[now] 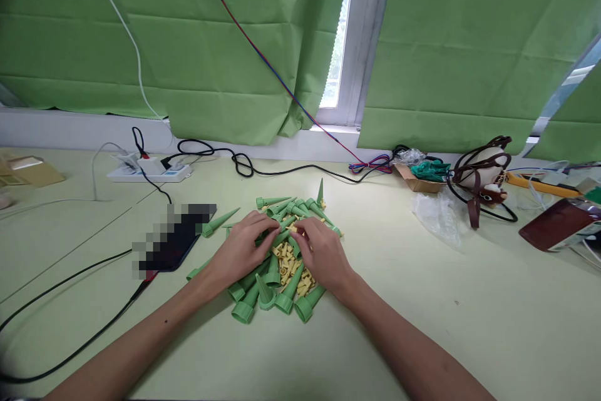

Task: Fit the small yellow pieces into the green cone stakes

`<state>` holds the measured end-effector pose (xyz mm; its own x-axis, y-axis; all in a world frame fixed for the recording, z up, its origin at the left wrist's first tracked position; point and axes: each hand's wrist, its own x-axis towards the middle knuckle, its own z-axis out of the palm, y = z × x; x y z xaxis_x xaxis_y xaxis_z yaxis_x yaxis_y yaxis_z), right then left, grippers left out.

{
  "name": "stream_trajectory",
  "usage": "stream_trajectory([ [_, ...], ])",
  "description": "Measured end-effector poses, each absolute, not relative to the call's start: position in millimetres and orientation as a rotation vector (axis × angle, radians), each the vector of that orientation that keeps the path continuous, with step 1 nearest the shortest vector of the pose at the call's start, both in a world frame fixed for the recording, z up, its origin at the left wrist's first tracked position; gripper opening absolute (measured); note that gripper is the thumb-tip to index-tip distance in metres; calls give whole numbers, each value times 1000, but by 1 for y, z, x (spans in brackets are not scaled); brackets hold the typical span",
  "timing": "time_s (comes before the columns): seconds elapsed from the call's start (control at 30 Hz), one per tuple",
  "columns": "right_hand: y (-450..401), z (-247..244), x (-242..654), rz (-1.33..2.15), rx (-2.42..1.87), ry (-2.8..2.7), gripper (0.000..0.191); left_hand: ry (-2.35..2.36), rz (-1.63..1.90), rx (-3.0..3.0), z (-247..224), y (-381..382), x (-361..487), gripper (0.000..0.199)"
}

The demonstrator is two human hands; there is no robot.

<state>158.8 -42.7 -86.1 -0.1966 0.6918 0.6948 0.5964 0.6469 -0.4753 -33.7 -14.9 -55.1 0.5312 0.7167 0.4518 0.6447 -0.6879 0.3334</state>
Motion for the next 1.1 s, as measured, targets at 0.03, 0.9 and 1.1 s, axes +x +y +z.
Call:
stream_trajectory([
  [0.03, -43, -86, 159, 123, -1024, -1883, 9, 1195, 825, 2654, -55, -15, -34, 17],
  [0.9, -44, -83, 157, 145, -1043, -1866, 10, 1210, 639, 2850, -65, -11, -37, 28],
  [1.1, -45, -83, 157, 141, -1042, -1863, 9, 1212, 618, 2862, -66, -11, -36, 30],
])
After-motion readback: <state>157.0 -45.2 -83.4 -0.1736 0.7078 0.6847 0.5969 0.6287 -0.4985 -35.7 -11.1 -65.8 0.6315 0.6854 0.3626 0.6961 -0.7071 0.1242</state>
